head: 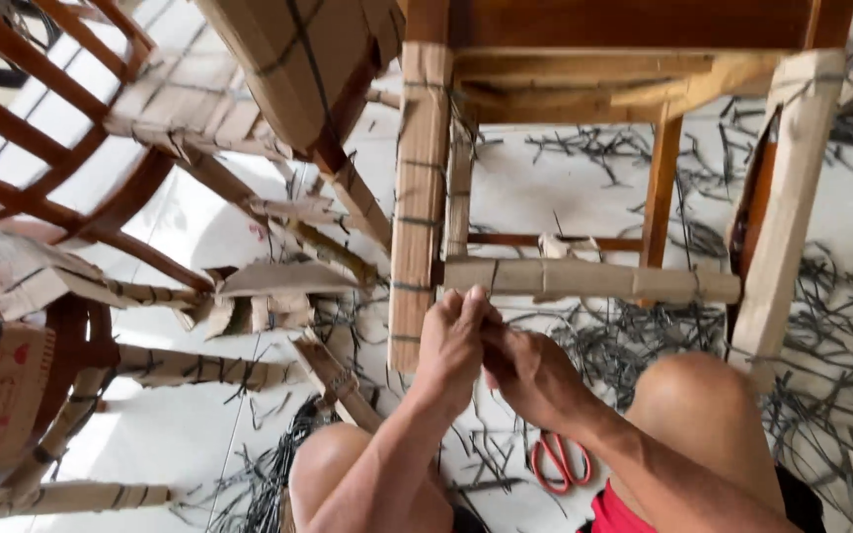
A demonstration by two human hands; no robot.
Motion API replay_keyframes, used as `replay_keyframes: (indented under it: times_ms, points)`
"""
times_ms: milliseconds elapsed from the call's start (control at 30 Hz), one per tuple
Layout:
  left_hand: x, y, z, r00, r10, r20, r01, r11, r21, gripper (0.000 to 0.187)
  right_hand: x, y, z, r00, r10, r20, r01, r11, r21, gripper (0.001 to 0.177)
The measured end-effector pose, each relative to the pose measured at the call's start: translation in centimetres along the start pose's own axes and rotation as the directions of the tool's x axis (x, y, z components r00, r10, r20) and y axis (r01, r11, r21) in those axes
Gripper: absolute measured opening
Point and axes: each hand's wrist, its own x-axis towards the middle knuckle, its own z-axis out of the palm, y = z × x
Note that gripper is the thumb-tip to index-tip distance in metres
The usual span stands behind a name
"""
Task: Wrapping a wooden chair crossbar with cardboard and securing it with plastic ties using scissors.
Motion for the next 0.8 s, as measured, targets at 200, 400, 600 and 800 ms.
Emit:
replay_keyframes:
  times_ms: [200, 400, 600, 800]
  points:
    - [-1.9, 1.5, 0.1, 0.974, 0.223, 0.038, -0.213, 0.848, 0.485, 0.037, 0.0, -1.5, -4.2, 1.0, 0.009, -0.004, -0.008, 0.999, 0.036, 0.023]
    - [-2.1, 1.3, -0.9, 0.936, 0.287, 0.203, -0.351, 0.77, 0.533, 0.018, 1.9, 0.1, -2.6, 0.976, 0.175, -0.131, -0.104, 0.9, 0.424, 0.032]
    - [-1.7, 1.4, -1.2, 0.828, 0.444, 0.342, -0.56, 0.626, 0.543, 0.023, 3.1, 0.3, -1.4, 0.955, 0.199, -0.221, -0.026, 0.796, 0.604, 0.024]
    - [-2.5, 3.5, -2.3, 0.932, 0.313, 0.182, -0.358, 0.722, 0.592, 0.016, 3.2, 0.5, -1.7, 0.925, 0.037, -0.378, 0.146, 0.883, 0.446, 0.014]
